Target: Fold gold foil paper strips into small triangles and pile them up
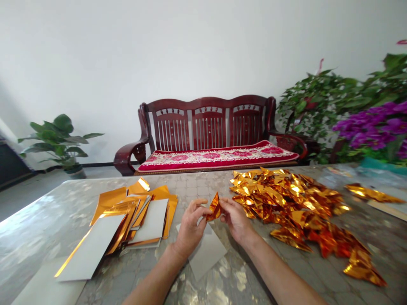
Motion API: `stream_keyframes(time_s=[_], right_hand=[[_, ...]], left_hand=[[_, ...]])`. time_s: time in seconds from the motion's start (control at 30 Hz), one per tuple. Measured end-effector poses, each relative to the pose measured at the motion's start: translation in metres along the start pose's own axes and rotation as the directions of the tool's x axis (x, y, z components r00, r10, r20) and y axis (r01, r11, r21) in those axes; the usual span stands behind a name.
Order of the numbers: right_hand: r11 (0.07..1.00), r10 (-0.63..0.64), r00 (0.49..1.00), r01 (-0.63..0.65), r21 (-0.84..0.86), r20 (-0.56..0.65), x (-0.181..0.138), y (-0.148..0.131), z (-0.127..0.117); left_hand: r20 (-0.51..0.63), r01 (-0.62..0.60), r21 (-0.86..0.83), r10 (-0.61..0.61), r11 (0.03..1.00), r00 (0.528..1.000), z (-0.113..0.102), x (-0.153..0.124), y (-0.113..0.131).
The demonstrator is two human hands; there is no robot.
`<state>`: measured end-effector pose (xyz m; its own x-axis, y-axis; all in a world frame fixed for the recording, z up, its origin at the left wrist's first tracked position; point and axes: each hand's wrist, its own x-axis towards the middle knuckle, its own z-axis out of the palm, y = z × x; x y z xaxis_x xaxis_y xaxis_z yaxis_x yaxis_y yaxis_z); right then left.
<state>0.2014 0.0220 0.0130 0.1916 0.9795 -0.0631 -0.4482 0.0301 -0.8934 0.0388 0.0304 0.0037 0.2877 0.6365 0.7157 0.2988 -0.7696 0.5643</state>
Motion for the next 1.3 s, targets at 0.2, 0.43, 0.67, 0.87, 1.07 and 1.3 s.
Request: stream_keyframes(time_s=[0.2,0.43,0.67,0.87,1.07,1.3], right_hand=[[0.997,0.066,0.997,-0.067,0.038,0.033,-0.003,0.0,0.003],[0.972,-0.122,0.985,0.093,-0.216,-0.125,-0.003,0.01,0.0],[0.446,-0.686,0.691,0.648,-0.618,0.229,-0.017,0.006,0.001],[0.09,-0.718,0.507,0.748,-0.657,0.478,-0.023,0.004,0.005],[0.047,-0.73,0.505,0.71,-0.702,0.461,-0.022,0.004,0.005],[0.019,-0.715,0.508,0.7,-0.714,0.479,-0.023,0.001,0.007]], left_hand=[[-0.087,-0.072,0.039,0.075,0.997,0.993,0.002,-0.002,0.0],[-0.14,0.119,0.078,-0.107,0.99,0.984,-0.001,-0.001,0.006],[-0.201,0.443,0.13,-0.414,0.887,0.888,0.0,0.003,0.003],[-0.15,0.403,0.129,-0.384,0.906,0.911,0.002,0.0,0.006],[-0.115,0.252,0.135,-0.237,0.958,0.965,0.004,-0.002,0.013],[-0.199,0.229,0.023,-0.22,0.973,0.955,0.006,-0.003,0.017]])
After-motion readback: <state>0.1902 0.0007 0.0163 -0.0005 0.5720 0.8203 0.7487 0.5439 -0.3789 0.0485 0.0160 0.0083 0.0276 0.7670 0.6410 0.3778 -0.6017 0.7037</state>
